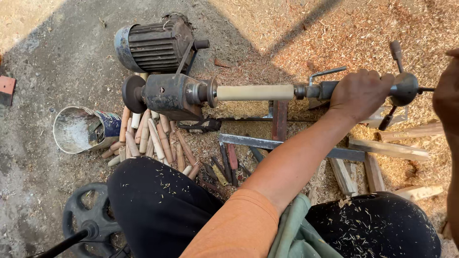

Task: The person operates a wood lathe to shape a cylindrical wooden piece. They mount the wood, secure it, and use a chisel to carve the rotating wood, producing shavings. The person removes the finished piece and mounts a new one to repeat the process.

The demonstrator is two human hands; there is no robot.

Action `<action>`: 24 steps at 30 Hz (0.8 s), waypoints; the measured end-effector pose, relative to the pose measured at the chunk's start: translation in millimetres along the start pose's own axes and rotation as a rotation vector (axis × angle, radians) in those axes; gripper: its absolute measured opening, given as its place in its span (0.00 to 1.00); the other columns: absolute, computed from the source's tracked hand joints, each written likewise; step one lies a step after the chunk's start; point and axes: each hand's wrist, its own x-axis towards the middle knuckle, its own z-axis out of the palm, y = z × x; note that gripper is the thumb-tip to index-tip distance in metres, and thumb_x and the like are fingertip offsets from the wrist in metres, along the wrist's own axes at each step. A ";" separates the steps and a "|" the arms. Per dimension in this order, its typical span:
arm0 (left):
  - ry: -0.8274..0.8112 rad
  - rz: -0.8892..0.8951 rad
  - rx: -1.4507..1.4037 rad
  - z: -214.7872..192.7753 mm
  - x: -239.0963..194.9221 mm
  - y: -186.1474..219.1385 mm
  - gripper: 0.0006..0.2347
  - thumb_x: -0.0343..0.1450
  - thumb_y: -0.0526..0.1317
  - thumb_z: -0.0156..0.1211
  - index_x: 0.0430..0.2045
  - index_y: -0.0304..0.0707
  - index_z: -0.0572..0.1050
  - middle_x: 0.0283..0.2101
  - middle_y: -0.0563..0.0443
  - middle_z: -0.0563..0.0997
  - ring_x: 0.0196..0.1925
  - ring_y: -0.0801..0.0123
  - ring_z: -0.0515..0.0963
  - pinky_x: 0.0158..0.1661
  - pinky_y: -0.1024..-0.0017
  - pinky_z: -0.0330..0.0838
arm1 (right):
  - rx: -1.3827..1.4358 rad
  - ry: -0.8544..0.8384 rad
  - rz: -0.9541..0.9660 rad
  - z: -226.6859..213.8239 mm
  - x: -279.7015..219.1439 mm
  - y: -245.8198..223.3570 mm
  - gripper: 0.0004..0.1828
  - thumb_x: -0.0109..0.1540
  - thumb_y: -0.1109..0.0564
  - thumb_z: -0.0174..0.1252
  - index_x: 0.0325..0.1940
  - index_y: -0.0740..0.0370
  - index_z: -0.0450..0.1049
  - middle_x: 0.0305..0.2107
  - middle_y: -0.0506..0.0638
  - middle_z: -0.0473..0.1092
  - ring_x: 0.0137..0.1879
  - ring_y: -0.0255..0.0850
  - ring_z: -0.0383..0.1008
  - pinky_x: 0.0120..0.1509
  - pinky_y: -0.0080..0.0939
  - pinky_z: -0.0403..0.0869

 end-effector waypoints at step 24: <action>-0.056 -0.010 -0.006 -21.5 -4.6 -1.4 0.07 0.75 0.41 0.51 0.44 0.49 0.76 0.31 0.54 0.81 0.33 0.72 0.81 0.26 0.73 0.74 | -0.012 -0.045 0.103 -18.7 10.2 19.7 0.08 0.81 0.64 0.49 0.61 0.72 0.71 0.21 0.56 0.69 0.23 0.43 0.70 0.21 0.42 0.62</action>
